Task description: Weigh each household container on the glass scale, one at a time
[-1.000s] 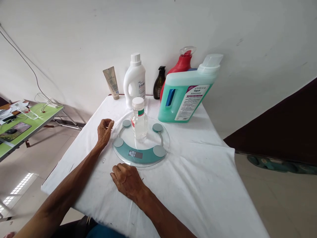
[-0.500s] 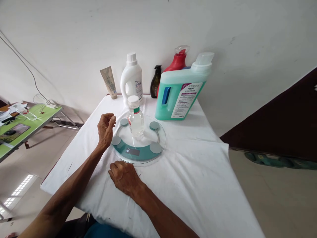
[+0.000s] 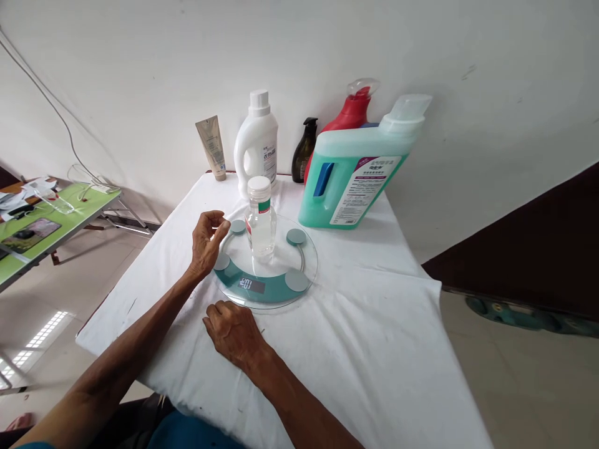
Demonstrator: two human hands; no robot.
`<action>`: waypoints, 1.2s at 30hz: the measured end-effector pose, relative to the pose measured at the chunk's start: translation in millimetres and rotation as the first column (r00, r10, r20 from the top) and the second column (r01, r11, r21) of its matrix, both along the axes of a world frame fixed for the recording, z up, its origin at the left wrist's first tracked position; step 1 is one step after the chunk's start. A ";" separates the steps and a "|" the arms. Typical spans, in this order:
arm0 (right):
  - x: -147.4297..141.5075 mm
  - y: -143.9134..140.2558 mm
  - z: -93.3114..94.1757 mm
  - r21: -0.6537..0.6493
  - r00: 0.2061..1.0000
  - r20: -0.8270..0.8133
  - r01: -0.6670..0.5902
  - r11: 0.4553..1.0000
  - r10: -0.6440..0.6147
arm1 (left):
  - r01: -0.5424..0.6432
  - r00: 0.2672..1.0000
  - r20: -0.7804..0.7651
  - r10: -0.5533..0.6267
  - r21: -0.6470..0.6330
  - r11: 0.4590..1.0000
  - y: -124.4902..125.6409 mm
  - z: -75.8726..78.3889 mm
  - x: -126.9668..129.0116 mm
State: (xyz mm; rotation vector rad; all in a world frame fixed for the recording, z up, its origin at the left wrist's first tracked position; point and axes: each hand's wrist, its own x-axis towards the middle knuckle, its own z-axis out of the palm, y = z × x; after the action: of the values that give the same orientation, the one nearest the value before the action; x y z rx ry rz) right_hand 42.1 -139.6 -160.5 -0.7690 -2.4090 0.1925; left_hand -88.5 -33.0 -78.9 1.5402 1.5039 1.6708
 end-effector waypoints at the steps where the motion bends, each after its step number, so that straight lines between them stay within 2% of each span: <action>1: 0.1 -0.2 0.1 0.003 1.000 -0.002 0.003 1.000 -0.003 | 0.015 1.000 -0.002 -0.015 -0.002 1.000 -0.1 -0.3 0.5; 6: 0.3 -0.8 1.3 0.013 1.000 -0.007 0.006 1.000 -0.006 | 0.099 0.995 -0.014 -0.099 -0.013 0.995 -0.4 -2.2 4.7; 13: -0.1 -0.8 -1.3 0.004 1.000 0.008 0.006 1.000 -0.006 | 0.148 0.987 -0.058 -0.148 -0.004 0.989 1.0 -4.6 8.5; 23: 1.4 -2.3 -0.8 -0.016 1.000 -0.012 -0.008 1.000 0.008 | 0.295 0.943 -0.132 -0.305 -0.091 0.951 11.6 -23.3 15.7; 29: 3.7 -3.1 -3.6 -0.015 0.998 -0.068 0.003 1.000 -0.004 | 0.271 0.922 -0.219 -0.320 -0.226 0.936 17.4 -22.0 29.7; 34: -1.8 -7.1 -14.4 0.015 0.996 -0.084 0.005 1.000 -0.004 | 0.174 0.945 -0.237 -0.227 -0.225 0.959 24.7 -20.7 41.4; 36: -7.2 -7.5 -23.1 0.020 0.987 -0.129 0.096 0.995 -0.092 | 0.151 0.953 -0.224 -0.205 -0.238 0.960 29.2 -17.2 45.0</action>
State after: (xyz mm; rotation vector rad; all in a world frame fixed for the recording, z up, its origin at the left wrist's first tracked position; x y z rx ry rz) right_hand 34.9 -147.2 -183.6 -0.8307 -2.2450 0.1669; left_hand -43.4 -3.8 -96.1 1.7525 1.5556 1.2040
